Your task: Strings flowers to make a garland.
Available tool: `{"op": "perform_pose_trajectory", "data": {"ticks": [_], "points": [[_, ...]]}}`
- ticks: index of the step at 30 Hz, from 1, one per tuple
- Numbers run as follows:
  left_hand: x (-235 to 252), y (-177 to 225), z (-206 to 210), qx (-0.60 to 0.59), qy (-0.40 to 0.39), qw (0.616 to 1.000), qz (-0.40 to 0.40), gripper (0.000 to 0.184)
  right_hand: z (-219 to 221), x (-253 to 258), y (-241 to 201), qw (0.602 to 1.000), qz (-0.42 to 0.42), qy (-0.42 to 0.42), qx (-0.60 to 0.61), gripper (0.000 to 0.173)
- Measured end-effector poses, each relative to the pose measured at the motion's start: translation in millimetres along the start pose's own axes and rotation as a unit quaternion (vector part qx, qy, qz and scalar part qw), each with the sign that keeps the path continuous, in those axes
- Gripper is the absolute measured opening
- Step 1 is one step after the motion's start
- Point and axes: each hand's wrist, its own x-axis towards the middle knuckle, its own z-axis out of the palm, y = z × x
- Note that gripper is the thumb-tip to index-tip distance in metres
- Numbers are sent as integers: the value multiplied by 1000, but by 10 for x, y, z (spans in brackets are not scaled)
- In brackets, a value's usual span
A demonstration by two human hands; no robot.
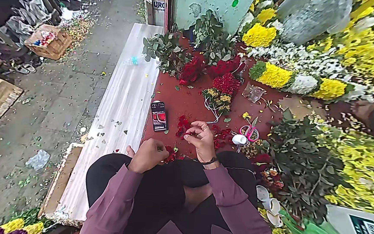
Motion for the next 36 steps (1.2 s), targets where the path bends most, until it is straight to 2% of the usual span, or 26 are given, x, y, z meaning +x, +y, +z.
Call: {"op": "perform_pose_trajectory", "data": {"ticks": [3, 7, 14, 18, 22, 25, 29, 30, 33, 34, 36], "points": [[4, -12, -3, -29, 21, 999, 1, 22, 96, -181, -135, 996, 60, -43, 40, 65], [6, -6, -3, -83, 11, 996, 15, 20, 233, -385, -196, 990, 115, -83, 17, 69], [10, 34, 15, -51, -9, 997, 51, 21, 269, -371, -84, 986, 141, -58, -65, 73], [39, 8, 44, -41, -23, 997, 62, 20, 206, -346, -93, 969, 185, -103, -125, 85], [33, 16, 44, -50, -28, 997, 48, 18, 7, -250, -88, 963, 161, -173, -129, 97], [55, -8, 34, -33, -21, 999, 21, 18, -143, -181, -121, 958, 120, -213, -147, 89], [69, 1, -23, -1, -22, 999, -38, 21, -147, -259, 63, 915, 107, -327, -210, 86], [69, 14, -49, 7, -17, 999, -49, 21, -126, -285, 102, 912, 110, -332, -213, 78], [54, 48, -166, 28, 1, 997, -77, 24, -121, -267, 108, 922, 63, -292, -246, 26], [54, 51, -194, 31, 11, 996, -84, 25, -144, -247, 78, 925, 39, -293, -239, 19], [60, 89, -229, 46, 25, 994, -95, 26, -186, -245, -1, 926, 1, -318, -203, 16]]}}
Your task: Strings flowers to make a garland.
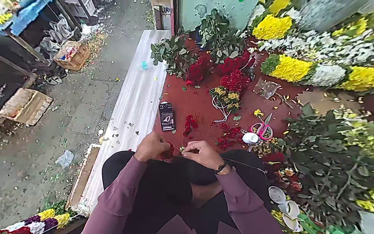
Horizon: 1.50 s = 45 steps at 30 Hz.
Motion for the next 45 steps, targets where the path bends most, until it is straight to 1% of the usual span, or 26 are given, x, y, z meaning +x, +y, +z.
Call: {"op": "perform_pose_trajectory", "data": {"ticks": [3, 5, 7, 8, 9, 11, 12, 13, 14, 15, 16, 17, 18, 19, 21, 22, 25, 30, 32, 35, 37, 38, 40, 42, 44, 45], "points": [[7, 99, -11, 57, 11, 998, -6, 30, 0, -70, -143, 995, -71, -34, 58, 15], [-48, 237, 0, 128, -3, 992, -4, 32, -17, -83, -261, 987, -120, -7, 104, 12], [-204, 478, 8, 210, -76, 974, 42, 32, -74, -69, -327, 979, -146, 53, 132, 11], [-288, 609, 16, 237, -129, 959, 91, 30, -110, -47, -319, 976, -146, 69, 143, 12], [-357, 734, 24, 238, -183, 942, 152, 25, -134, -26, -286, 974, -141, 68, 167, 12], [-423, 938, 43, 147, -248, 916, 279, 14, -115, 21, -163, 957, -136, 32, 255, 9], [-433, 1030, 50, 85, -249, 912, 313, 12, -80, 33, -87, 944, -138, 16, 299, 9], [-430, 1094, 59, 28, -231, 916, 327, 13, -40, -6, -88, 935, -110, 15, 338, 12], [-420, 1139, 64, -19, -196, 926, 321, 14, -1, -107, -271, 927, 2, 51, 371, 16], [-396, 1167, 68, -51, -147, 939, 306, 15, 28, -153, -662, 899, 196, 114, 374, 19], [-358, 1170, 68, -66, -89, 951, 288, 16, 72, -181, -296, 911, 63, 38, 405, 16], [-304, 1145, 67, -69, -26, 959, 274, 17, 100, -120, -63, 910, -47, -23, 411, 12], [-244, 1093, 65, -60, 37, 964, 258, 17, 95, -72, 10, 908, -105, -63, 400, 12], [-186, 1016, 53, -40, 90, 966, 241, 18, 77, -48, 1, 911, -136, -78, 382, 13], [-90, 812, 10, 0, 135, 972, 192, 18, 20, -52, -82, 917, -159, -57, 360, 13], [-61, 698, -13, 16, 128, 978, 164, 19, -13, -61, -102, 923, -156, -36, 350, 14], [-37, 383, -65, 40, 47, 992, 109, 21, -93, -53, -61, 940, -118, 24, 319, 15], [-41, 111, -20, -20, -90, 988, 122, 16, -168, -56, 33, 952, -63, 43, 296, 14], [-7, 77, 20, -48, -94, 988, 110, 18, -184, -79, 39, 959, -62, 25, 277, 13], [66, 37, 95, -79, -33, 994, 72, 23, -74, -75, -71, 970, -93, -84, 208, 14], [100, 26, 131, -77, -4, 995, 59, 23, 132, -45, -166, 970, -101, -118, 187, 13], [98, 28, 135, -69, 4, 996, 60, 22, 213, -30, -189, 971, -105, -98, 192, 13], [86, -4, 128, -51, 6, 996, 71, 17, 246, -6, -194, 971, -99, 2, 219, 13], [63, -51, 109, -56, -15, 994, 94, 17, 101, 7, -100, 957, -56, 99, 269, 14], [49, -53, 84, -61, -40, 990, 117, 16, -93, 5, 59, 942, 4, 139, 305, 14], [44, -41, 88, -59, -44, 990, 123, 17, -156, -11, 125, 941, 32, 136, 308, 14]]}}
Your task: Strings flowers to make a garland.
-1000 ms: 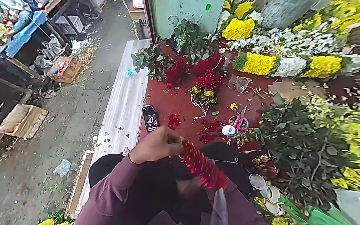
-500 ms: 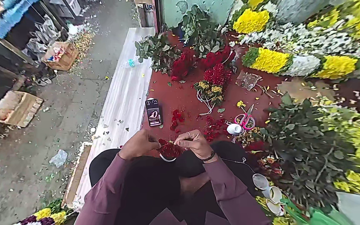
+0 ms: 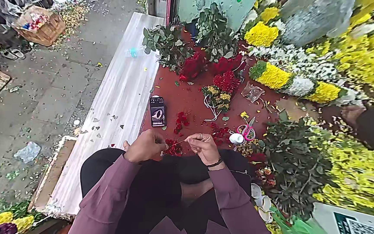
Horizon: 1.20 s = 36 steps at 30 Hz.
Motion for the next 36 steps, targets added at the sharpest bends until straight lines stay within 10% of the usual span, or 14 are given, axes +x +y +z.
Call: {"op": "perform_pose_trajectory", "data": {"ticks": [5, 10, 17, 27, 36], "points": [[-8, 15, 57, 24, 10, 1000, -15, 21, -221, 10, -82, 973, 117, -54, -192, 20], [-5, 42, 53, 57, 12, 997, -44, 22, -758, 608, 221, 858, 222, 116, -449, 20], [-4, 17, 60, 34, -3, 998, -59, 21, -901, 1344, 781, 744, 197, 169, -615, 33], [-8, 27, 71, 48, 2, 998, -46, 22, -597, 922, 412, 929, 120, 199, -287, 16], [32, 24, 59, 57, 0, 997, -43, 23, -152, 374, 140, 969, 13, 132, -211, 19]]}}
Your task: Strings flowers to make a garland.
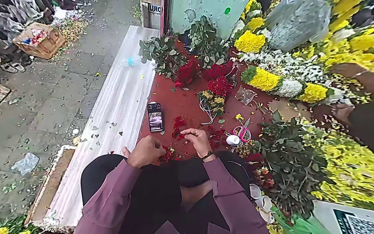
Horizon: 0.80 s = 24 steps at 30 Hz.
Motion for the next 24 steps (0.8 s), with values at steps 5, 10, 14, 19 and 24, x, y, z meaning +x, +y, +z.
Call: {"op": "perform_pose_trajectory", "data": {"ticks": [5, 10, 14, 19, 24], "points": [[-9, 5, 3, 4, -3, 1000, -14, 23, 87, -113, -58, 995, -91, -27, -20, 21], [1, -1, 4, 3, -5, 1000, -14, 24, 199, -182, -119, 992, -126, -17, 6, 11], [-2, 1, 9, 3, 3, 1000, -15, 24, 268, -282, -159, 992, -117, -4, 57, 10], [3, -17, 24, -2, 27, 1000, -10, 25, 364, -458, -178, 985, -84, 17, 147, 11], [24, -22, 50, -42, 28, 999, -12, 22, 466, -579, -288, 979, -33, 15, 201, 25]]}}
